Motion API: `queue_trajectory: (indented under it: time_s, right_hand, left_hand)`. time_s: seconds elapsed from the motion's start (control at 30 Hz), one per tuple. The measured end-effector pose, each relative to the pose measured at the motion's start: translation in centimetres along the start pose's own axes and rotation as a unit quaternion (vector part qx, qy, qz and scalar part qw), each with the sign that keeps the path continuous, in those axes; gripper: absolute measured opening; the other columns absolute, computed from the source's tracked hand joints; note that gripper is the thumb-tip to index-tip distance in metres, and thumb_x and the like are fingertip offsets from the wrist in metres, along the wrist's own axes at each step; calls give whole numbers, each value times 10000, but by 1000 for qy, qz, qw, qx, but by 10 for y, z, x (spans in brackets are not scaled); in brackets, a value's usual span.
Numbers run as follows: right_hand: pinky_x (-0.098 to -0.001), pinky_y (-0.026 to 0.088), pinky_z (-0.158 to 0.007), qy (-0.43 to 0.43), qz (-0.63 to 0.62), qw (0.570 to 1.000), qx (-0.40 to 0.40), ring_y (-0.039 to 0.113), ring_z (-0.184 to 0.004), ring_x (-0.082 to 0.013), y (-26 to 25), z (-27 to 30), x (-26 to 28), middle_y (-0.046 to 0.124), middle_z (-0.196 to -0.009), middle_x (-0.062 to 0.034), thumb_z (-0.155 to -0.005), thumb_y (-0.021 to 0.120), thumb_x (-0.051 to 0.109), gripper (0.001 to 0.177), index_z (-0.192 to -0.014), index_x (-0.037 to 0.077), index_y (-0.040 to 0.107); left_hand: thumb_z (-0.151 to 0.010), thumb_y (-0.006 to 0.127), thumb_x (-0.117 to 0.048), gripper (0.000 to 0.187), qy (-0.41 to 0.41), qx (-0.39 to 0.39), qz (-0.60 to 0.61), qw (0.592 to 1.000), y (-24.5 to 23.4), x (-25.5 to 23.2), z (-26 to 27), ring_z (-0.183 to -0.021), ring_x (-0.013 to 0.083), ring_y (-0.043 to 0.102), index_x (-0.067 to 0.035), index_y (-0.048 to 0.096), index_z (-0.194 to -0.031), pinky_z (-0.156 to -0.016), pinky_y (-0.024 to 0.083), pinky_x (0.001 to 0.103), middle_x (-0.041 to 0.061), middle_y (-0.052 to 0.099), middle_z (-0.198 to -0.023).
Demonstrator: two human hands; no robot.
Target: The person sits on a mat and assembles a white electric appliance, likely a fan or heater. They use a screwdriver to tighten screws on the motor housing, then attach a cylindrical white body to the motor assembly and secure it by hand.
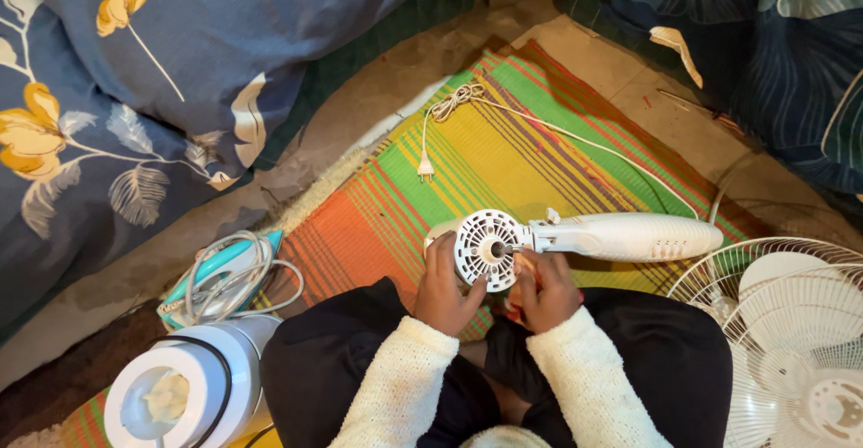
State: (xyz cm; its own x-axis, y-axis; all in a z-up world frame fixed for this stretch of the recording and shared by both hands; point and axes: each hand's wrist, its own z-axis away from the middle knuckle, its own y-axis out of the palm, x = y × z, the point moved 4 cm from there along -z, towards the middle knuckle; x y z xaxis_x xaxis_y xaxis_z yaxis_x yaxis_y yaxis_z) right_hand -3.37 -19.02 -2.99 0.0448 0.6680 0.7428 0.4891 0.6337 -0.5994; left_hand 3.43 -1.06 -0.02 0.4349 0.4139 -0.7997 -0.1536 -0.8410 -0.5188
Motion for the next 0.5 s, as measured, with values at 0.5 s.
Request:
queue_trajectory:
  time_s: [0.5]
  right_hand:
    - [-373,552,-748,-78,-48,992,92,684,-862,-309,-2,4,22,670,-989,-137,-893,680,47,286,-1176,52,719]
  left_hand:
    - [-816,801,-131,740,-7,-8,4,1000,-1,0,1,-1245,447,578,48,423,-1427,-975,536,452,255,502,-1393]
